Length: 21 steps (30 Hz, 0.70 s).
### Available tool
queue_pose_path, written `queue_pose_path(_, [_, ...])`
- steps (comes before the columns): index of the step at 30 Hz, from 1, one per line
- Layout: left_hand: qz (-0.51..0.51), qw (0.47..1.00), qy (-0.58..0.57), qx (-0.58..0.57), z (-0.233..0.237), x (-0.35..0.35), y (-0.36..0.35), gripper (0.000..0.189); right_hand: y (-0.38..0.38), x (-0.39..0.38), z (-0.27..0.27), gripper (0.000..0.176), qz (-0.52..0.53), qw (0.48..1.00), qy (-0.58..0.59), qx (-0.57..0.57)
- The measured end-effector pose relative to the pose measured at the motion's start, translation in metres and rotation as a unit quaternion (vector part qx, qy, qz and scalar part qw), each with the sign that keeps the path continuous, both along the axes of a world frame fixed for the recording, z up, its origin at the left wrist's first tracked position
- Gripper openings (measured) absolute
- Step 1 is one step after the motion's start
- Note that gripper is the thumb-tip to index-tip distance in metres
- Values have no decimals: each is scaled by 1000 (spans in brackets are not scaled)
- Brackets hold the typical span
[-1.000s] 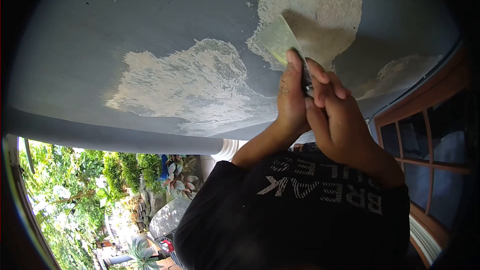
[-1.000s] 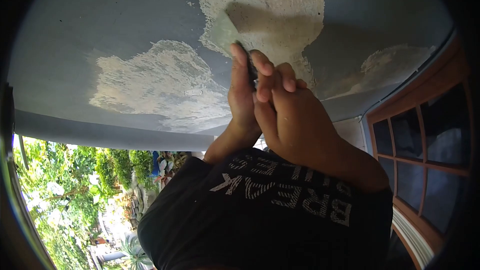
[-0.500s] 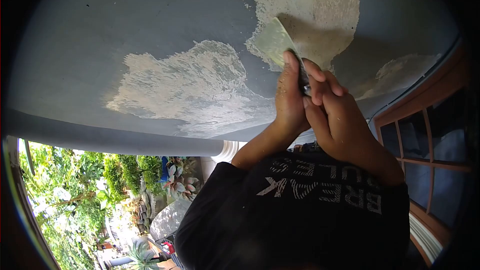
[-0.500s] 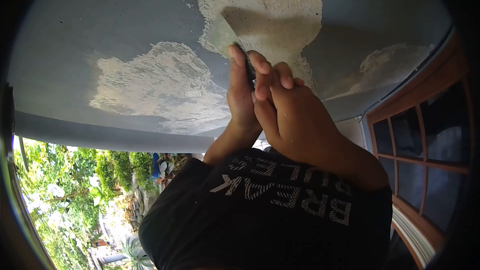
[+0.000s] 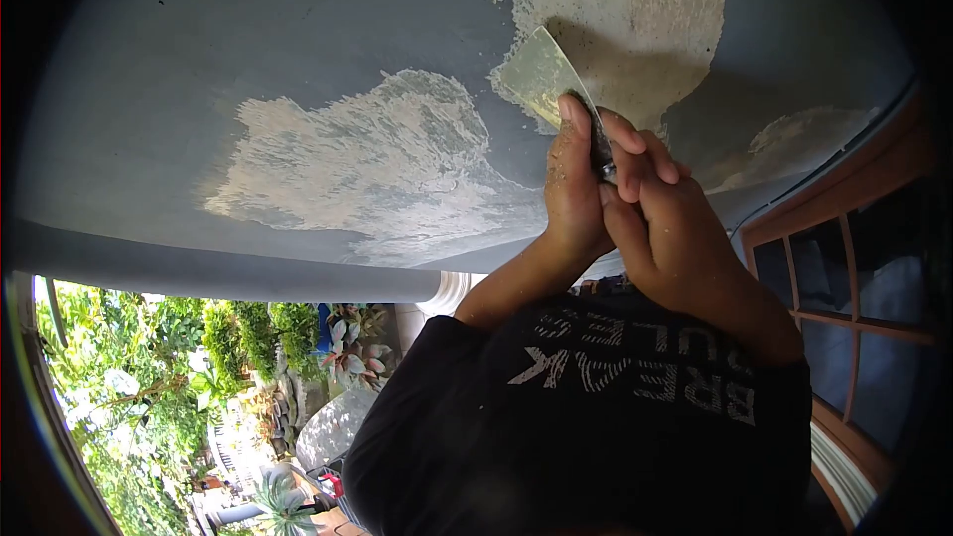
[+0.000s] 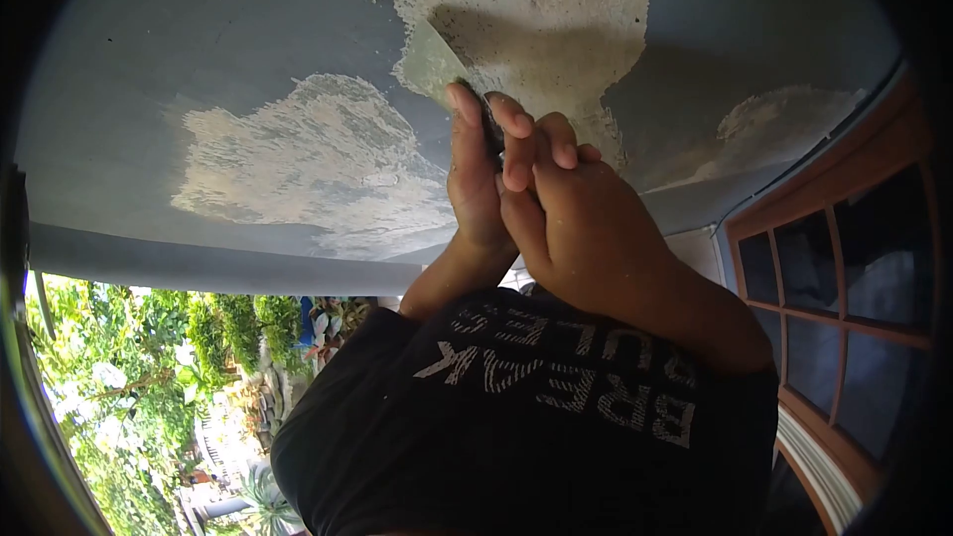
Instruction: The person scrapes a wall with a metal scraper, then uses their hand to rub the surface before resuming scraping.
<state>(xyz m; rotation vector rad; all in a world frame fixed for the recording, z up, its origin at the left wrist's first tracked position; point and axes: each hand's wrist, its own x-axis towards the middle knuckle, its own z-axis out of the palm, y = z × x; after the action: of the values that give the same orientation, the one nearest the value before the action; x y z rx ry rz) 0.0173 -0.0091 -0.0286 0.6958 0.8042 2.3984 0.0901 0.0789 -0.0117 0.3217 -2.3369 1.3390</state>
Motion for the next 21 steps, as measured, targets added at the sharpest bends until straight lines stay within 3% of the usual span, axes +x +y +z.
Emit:
queue_pose_path(3, [-5, 1000, 8, -1, 3, -3, 3, 60, -1, 3, 0, 12, -13, 999, 37, -11])
queue_pose_path(9, [-7, 1000, 20, -9, -5, -2, 3, 59, 8, 1, -1, 12, 30, 997, -69, -37])
queue_pose_path(11, [-32, 999, 43, 3, -1, -2, 5, 59, -1, 0, -1, 13, -9, 999, 17, -40])
queue_pose_path(13, [10, 999, 7, -31, -1, -11, 4, 59, -1, -7, -5, 13, -10, 1000, 14, 3])
queue_pose_path(15, [48, 997, 11, -57, -6, -12, 5, 59, 4, -10, -8, 14, 7, 999, -41, -27])
queue_pose_path(16, [27, 999, 13, -34, -5, -11, 6, 59, 6, -11, -8, 15, 16, 997, -67, -40])
queue_pose_path(19, [-23, 1000, 7, 4, 1, 1, 4, 58, 2, 4, 8, 14, -6, 999, 12, -29])
queue_pose_path(21, [6, 1000, 10, -8, 0, -5, 3, 58, -2, -2, 1, 15, -13, 1000, -2, -1])
